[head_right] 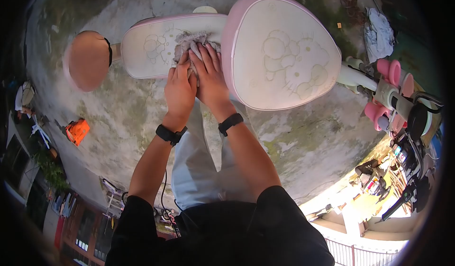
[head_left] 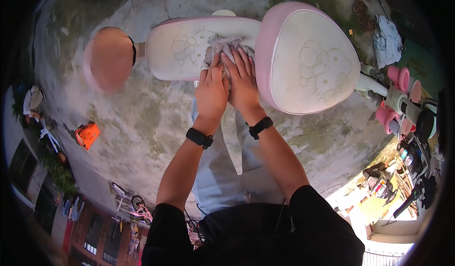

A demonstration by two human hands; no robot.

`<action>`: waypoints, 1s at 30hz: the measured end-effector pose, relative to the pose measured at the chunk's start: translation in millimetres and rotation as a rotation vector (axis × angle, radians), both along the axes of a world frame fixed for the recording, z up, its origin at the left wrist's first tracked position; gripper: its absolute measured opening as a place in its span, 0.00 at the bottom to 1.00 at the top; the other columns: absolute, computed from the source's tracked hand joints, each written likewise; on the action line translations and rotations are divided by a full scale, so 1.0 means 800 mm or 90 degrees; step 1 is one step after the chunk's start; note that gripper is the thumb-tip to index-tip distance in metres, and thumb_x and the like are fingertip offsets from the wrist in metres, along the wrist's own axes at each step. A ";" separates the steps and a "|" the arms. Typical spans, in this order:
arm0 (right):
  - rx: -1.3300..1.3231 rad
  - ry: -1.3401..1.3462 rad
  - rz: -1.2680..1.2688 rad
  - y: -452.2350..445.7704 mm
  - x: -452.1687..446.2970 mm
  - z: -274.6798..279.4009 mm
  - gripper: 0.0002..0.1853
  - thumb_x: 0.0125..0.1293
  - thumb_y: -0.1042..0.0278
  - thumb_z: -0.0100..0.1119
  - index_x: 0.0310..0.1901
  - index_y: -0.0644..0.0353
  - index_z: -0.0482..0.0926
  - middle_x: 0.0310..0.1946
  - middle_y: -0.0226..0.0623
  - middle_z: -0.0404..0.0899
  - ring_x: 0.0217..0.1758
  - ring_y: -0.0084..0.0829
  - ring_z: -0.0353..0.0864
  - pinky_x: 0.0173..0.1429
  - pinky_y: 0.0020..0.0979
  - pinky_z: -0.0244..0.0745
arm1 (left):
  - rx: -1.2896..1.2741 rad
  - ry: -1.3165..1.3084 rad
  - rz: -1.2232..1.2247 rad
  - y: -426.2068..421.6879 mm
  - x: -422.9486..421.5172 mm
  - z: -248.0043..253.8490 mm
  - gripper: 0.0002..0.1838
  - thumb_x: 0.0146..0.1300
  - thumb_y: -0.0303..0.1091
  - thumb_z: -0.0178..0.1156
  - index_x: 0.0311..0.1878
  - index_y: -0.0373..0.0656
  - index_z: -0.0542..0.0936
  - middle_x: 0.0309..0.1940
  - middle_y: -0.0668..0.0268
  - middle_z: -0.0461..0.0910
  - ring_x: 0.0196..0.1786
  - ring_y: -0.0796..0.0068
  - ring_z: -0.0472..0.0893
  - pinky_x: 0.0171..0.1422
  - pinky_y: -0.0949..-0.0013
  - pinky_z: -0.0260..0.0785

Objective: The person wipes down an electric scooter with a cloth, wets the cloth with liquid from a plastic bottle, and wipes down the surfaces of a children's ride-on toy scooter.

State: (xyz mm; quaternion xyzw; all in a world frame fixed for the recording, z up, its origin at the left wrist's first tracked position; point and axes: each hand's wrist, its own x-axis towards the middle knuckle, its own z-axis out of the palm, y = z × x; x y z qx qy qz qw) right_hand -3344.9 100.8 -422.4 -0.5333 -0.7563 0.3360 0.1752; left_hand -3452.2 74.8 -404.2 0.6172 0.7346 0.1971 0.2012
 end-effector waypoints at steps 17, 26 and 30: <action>0.072 -0.013 -0.055 -0.027 -0.018 0.016 0.32 0.62 0.72 0.62 0.69 0.57 0.69 0.72 0.48 0.66 0.78 0.56 0.59 0.79 0.50 0.57 | 0.077 -0.215 0.017 -0.021 -0.021 0.021 0.20 0.64 0.23 0.59 0.60 0.42 0.74 0.56 0.59 0.80 0.51 0.52 0.79 0.53 0.57 0.76; 0.136 0.381 -0.020 -0.006 -0.175 0.143 0.38 0.53 0.68 0.75 0.67 0.58 0.73 0.70 0.56 0.67 0.72 0.61 0.69 0.71 0.55 0.69 | 0.290 -0.156 -0.015 -0.027 -0.180 0.176 0.18 0.65 0.33 0.60 0.58 0.40 0.79 0.56 0.58 0.83 0.49 0.58 0.78 0.55 0.56 0.70; 0.193 0.401 0.051 0.015 -0.282 0.164 0.31 0.59 0.63 0.69 0.65 0.52 0.76 0.74 0.49 0.64 0.75 0.63 0.63 0.74 0.64 0.59 | 0.319 -0.070 0.092 -0.035 -0.258 0.198 0.20 0.67 0.39 0.55 0.58 0.38 0.77 0.56 0.55 0.82 0.52 0.57 0.77 0.67 0.49 0.63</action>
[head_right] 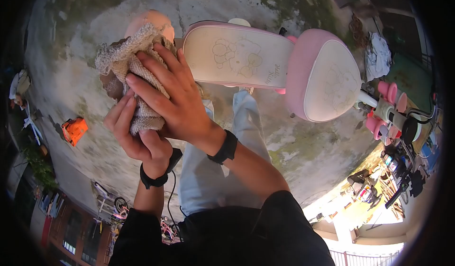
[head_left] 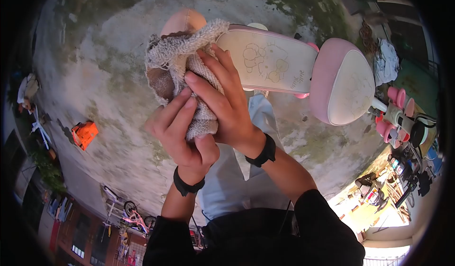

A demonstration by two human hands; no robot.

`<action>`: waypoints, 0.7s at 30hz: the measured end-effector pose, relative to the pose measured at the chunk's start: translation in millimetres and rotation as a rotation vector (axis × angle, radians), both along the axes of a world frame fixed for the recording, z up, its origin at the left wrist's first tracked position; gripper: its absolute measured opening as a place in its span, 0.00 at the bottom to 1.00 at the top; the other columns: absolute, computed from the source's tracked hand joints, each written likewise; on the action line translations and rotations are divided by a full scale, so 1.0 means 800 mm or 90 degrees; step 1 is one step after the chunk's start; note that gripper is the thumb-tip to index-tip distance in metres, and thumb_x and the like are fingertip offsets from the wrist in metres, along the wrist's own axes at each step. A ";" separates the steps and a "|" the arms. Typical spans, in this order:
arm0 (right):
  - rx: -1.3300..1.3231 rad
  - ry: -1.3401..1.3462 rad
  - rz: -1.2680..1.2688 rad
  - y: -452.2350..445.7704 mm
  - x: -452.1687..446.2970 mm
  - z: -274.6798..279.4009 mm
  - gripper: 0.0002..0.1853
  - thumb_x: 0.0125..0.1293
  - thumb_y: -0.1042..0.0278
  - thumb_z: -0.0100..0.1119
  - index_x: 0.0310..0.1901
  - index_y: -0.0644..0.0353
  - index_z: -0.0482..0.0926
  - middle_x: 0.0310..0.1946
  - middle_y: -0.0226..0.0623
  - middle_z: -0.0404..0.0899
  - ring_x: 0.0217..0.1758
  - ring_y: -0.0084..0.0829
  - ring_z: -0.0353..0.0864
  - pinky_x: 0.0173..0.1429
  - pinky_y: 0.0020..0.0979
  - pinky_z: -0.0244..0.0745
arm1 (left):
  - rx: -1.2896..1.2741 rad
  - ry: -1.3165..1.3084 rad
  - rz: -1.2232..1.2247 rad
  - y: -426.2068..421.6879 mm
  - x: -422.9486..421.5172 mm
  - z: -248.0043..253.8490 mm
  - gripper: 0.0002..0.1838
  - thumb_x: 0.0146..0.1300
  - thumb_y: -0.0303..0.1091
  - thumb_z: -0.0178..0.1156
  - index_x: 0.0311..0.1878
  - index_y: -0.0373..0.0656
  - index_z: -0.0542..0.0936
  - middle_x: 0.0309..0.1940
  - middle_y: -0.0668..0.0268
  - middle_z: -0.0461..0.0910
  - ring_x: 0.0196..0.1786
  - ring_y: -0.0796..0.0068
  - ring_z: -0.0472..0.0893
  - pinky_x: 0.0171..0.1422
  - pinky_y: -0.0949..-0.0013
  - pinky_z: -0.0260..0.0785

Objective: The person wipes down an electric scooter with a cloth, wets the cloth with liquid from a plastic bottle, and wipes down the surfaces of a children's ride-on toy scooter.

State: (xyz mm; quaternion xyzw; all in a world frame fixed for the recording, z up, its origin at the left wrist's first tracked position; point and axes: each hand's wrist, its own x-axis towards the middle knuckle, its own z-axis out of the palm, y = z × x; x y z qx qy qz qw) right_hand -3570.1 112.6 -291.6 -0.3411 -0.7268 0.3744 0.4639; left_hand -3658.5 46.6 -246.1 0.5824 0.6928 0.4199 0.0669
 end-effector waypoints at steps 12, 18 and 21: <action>0.012 -0.241 -0.093 0.058 -0.103 -0.002 0.25 0.58 0.66 0.65 0.59 0.58 0.78 0.66 0.44 0.72 0.72 0.61 0.64 0.68 0.59 0.68 | -0.085 -0.277 -0.055 0.102 -0.108 -0.034 0.27 0.66 0.44 0.62 0.64 0.38 0.76 0.63 0.44 0.75 0.65 0.46 0.76 0.67 0.55 0.69; -0.030 -0.392 -0.142 0.106 -0.132 0.000 0.20 0.53 0.67 0.66 0.50 0.62 0.81 0.49 0.46 0.81 0.51 0.54 0.80 0.47 0.46 0.82 | -0.273 -0.472 -0.049 0.168 -0.146 -0.045 0.26 0.67 0.50 0.62 0.58 0.39 0.79 0.44 0.52 0.83 0.47 0.63 0.81 0.53 0.65 0.72; -0.059 -0.607 -0.046 0.122 -0.142 0.006 0.21 0.51 0.66 0.68 0.48 0.62 0.83 0.48 0.44 0.83 0.48 0.49 0.83 0.49 0.44 0.82 | -0.274 -0.633 -0.054 0.174 -0.160 -0.065 0.23 0.71 0.51 0.58 0.52 0.39 0.81 0.39 0.64 0.82 0.44 0.74 0.78 0.50 0.70 0.71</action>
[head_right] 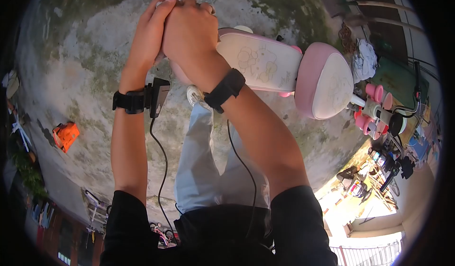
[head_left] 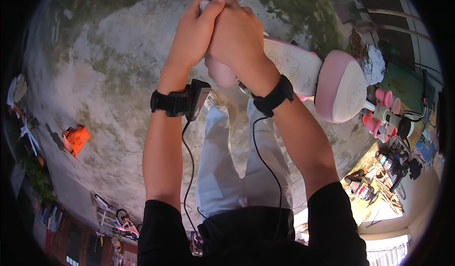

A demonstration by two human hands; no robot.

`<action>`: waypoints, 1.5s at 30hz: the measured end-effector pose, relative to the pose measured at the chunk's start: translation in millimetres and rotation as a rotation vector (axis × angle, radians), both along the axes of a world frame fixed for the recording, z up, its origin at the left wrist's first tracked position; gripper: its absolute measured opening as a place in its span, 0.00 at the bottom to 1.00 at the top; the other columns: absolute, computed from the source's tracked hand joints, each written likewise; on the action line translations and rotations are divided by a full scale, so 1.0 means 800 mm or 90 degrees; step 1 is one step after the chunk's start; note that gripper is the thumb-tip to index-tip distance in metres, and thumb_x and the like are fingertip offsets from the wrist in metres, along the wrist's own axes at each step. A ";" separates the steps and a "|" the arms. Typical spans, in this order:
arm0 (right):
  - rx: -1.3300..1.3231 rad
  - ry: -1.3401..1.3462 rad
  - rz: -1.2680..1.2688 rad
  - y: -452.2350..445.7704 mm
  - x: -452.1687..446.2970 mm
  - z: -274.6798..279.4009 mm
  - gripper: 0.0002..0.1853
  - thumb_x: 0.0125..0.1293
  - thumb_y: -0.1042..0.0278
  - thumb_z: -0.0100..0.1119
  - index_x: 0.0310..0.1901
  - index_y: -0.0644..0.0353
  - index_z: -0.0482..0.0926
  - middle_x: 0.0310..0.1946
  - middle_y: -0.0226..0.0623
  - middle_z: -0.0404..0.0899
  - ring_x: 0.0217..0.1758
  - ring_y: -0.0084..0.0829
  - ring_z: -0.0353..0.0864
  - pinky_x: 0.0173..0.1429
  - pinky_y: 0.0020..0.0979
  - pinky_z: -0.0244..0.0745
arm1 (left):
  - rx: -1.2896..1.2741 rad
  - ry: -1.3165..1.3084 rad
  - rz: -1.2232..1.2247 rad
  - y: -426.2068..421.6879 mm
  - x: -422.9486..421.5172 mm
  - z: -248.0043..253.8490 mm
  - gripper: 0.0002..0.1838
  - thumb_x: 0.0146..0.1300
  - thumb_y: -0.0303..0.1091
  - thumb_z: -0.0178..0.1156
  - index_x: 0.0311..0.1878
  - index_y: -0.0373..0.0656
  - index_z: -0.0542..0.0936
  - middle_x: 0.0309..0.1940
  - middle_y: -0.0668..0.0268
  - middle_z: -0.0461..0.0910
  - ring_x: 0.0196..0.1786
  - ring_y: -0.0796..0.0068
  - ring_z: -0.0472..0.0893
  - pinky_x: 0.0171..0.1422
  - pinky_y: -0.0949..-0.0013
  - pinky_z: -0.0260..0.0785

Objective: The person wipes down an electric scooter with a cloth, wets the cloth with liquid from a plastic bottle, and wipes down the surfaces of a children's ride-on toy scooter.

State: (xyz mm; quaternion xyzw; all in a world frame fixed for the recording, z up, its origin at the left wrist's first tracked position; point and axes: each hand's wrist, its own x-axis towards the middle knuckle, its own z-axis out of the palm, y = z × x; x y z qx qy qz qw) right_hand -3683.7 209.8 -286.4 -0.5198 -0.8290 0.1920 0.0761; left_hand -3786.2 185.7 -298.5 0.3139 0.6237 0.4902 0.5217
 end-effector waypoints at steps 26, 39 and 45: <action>0.538 -0.377 0.154 -0.184 0.011 -0.100 0.18 0.63 0.62 0.62 0.54 0.52 0.86 0.62 0.35 0.80 0.70 0.40 0.71 0.82 0.48 0.53 | 0.075 -0.307 0.499 -0.237 0.105 -0.099 0.23 0.79 0.49 0.42 0.58 0.40 0.75 0.56 0.63 0.78 0.59 0.72 0.77 0.63 0.64 0.69; 0.250 0.354 0.022 -0.196 0.194 -0.182 0.16 0.59 0.56 0.64 0.47 0.51 0.81 0.58 0.30 0.78 0.70 0.39 0.70 0.76 0.50 0.64 | 0.216 0.132 0.302 -0.233 0.232 -0.213 0.26 0.78 0.48 0.45 0.63 0.34 0.72 0.65 0.55 0.74 0.66 0.60 0.75 0.69 0.54 0.68; 0.323 0.421 0.004 -0.204 0.243 -0.266 0.16 0.57 0.58 0.64 0.45 0.54 0.81 0.58 0.37 0.77 0.70 0.49 0.69 0.75 0.49 0.66 | 0.413 0.666 0.121 -0.206 0.257 -0.281 0.27 0.76 0.46 0.54 0.65 0.32 0.69 0.65 0.50 0.74 0.69 0.50 0.73 0.75 0.46 0.64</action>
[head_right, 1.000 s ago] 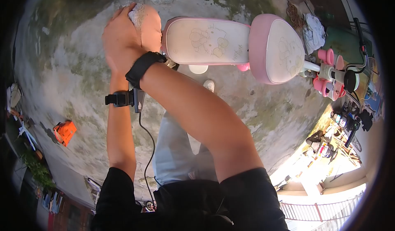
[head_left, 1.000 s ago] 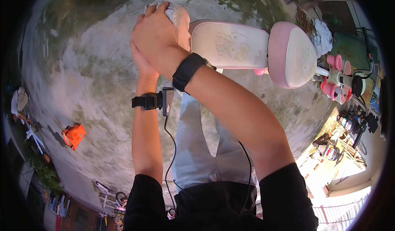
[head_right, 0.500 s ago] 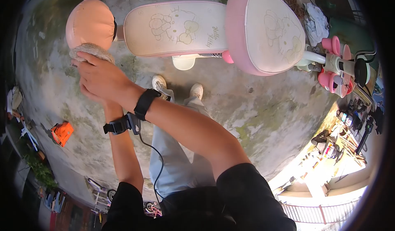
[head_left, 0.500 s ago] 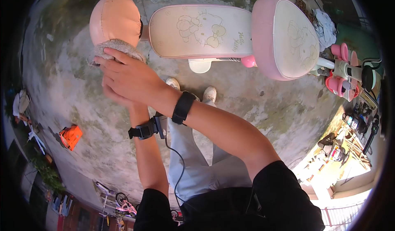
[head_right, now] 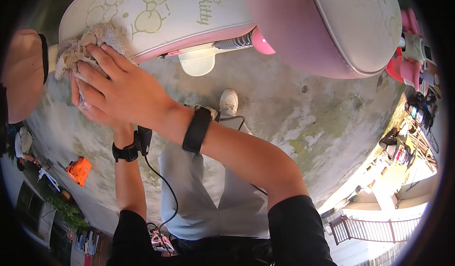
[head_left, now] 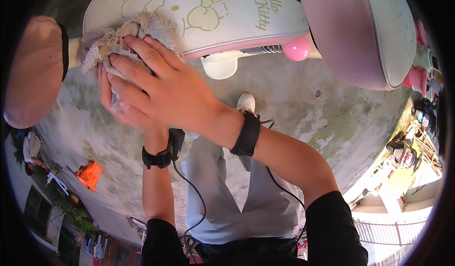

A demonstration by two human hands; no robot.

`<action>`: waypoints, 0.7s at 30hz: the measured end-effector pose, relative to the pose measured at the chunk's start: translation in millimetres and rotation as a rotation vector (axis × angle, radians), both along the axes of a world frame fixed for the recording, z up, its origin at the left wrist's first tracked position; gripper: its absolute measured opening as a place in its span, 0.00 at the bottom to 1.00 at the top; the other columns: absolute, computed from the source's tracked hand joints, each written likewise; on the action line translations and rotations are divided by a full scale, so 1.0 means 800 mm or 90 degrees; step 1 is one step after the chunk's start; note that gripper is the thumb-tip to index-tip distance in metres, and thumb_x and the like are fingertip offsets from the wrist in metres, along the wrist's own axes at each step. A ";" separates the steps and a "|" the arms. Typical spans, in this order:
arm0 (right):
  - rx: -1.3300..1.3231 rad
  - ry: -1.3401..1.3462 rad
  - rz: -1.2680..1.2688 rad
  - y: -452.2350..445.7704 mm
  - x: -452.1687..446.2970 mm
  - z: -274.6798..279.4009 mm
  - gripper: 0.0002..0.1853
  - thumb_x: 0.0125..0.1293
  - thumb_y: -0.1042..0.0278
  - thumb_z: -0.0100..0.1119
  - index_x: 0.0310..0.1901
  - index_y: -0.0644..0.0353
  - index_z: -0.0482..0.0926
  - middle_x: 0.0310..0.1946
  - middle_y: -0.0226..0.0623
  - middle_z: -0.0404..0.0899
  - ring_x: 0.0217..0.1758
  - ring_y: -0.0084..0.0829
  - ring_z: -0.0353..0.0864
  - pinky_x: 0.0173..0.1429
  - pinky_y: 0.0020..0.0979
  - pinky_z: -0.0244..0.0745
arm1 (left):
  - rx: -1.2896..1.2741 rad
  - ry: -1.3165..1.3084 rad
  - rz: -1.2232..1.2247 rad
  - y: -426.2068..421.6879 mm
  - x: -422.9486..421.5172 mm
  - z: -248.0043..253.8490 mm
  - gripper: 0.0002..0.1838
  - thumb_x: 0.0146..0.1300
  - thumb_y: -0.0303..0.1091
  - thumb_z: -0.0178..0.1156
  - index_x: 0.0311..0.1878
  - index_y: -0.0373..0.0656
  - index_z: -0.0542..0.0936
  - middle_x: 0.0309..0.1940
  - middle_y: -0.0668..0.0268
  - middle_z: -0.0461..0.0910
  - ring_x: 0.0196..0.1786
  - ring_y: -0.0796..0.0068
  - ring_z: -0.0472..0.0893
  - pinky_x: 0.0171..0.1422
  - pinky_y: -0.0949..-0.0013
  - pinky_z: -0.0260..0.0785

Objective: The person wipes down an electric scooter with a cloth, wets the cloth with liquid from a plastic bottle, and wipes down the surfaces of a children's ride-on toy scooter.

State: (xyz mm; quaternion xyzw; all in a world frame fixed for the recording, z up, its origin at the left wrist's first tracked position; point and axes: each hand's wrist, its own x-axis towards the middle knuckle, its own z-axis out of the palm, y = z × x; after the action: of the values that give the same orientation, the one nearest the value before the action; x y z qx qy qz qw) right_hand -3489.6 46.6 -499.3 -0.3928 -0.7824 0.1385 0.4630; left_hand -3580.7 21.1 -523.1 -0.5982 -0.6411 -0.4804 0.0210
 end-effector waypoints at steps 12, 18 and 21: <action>0.296 -0.029 0.072 0.020 0.117 -0.051 0.16 0.52 0.66 0.65 0.44 0.54 0.80 0.53 0.31 0.78 0.61 0.40 0.78 0.64 0.38 0.76 | 0.065 0.256 -0.281 -0.006 0.001 -0.008 0.43 0.60 0.47 0.73 0.71 0.30 0.67 0.67 0.50 0.72 0.68 0.48 0.73 0.75 0.45 0.62; 0.410 -0.174 0.127 0.025 0.173 -0.013 0.20 0.48 0.70 0.66 0.47 0.56 0.81 0.53 0.36 0.79 0.59 0.44 0.79 0.61 0.40 0.78 | 0.091 0.094 -0.411 0.021 -0.023 0.024 0.43 0.49 0.21 0.79 0.69 0.27 0.69 0.67 0.51 0.75 0.67 0.59 0.76 0.73 0.61 0.69; 0.423 -0.243 0.144 -0.002 0.197 0.014 0.22 0.46 0.72 0.67 0.48 0.56 0.82 0.53 0.38 0.79 0.57 0.46 0.80 0.60 0.41 0.79 | 0.194 0.166 -0.468 0.021 -0.003 0.044 0.40 0.49 0.19 0.79 0.66 0.27 0.71 0.64 0.51 0.77 0.63 0.60 0.79 0.71 0.62 0.70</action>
State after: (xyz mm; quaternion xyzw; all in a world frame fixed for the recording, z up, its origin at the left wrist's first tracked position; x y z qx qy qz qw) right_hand -3332.3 45.0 -487.8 -0.1514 -0.8948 -0.1476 0.3932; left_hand -3582.9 37.6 -487.9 -0.8331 -0.2986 -0.4652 0.0175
